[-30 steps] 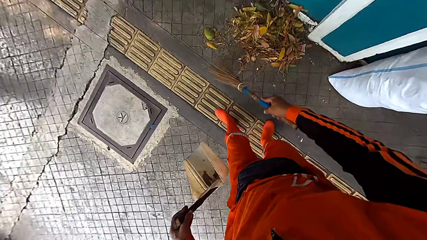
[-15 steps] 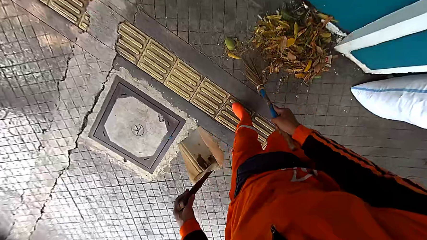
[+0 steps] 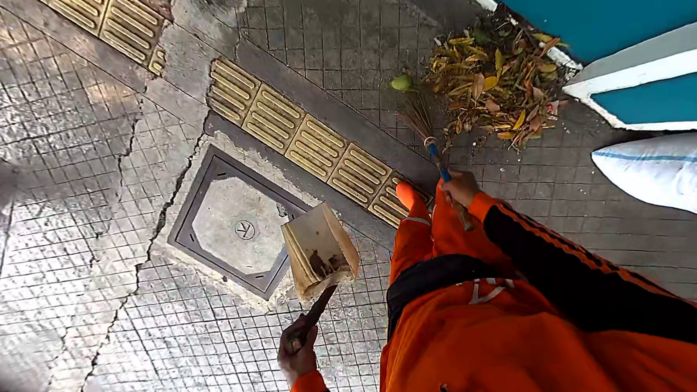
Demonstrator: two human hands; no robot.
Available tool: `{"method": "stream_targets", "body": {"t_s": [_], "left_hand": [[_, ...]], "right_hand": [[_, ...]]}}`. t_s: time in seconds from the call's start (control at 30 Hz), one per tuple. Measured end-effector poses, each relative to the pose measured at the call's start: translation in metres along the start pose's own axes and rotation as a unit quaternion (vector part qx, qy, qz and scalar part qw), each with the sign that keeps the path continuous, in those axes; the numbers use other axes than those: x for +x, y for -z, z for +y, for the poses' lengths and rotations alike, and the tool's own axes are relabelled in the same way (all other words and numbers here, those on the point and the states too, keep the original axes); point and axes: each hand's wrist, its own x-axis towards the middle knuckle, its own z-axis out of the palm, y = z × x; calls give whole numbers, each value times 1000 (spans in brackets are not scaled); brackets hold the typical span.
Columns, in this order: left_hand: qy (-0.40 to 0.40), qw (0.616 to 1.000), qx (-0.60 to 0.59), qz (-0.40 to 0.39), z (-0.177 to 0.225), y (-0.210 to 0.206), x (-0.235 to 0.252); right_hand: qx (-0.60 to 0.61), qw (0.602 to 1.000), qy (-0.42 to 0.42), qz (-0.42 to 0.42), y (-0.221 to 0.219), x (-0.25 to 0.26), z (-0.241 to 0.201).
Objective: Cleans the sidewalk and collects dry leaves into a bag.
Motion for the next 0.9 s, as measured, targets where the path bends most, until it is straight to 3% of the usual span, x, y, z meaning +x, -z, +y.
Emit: {"method": "stream_targets", "body": {"t_s": [0.1, 0.2, 0.27, 0.37, 0.47, 0.57, 0.7, 0.77, 0.83, 0.9], "left_hand": [[2, 1000, 15, -2, 16, -8, 11], [-3, 1000, 26, -17, 29, -21, 22], [-9, 999, 25, -25, 42, -25, 28], [-15, 999, 15, -36, 64, -30, 37], [-17, 999, 17, -36, 86, -42, 49], [-15, 999, 27, -41, 115, -57, 80], [-11, 995, 67, -68, 177, -82, 126], [-30, 991, 86, -95, 201, -98, 151], [-66, 986, 102, -118, 227, -124, 178], [-102, 976, 128, -142, 255, -142, 194]], "right_hand": [[-61, 994, 50, -79, -38, -9, -14], [-51, 990, 72, -111, -55, 75, -38], [-22, 994, 55, -93, -37, 125, -59], [66, 996, 6, -55, 35, 156, -51], [115, 992, -39, 37, 90, 121, -40], [136, 987, -44, 80, 102, 77, -49], [122, 991, -37, 38, 99, 17, -106], [117, 993, -8, -13, 97, 41, -123], [133, 990, 35, -35, 101, 107, -133], [153, 987, 17, -34, 116, 151, -144]]}}
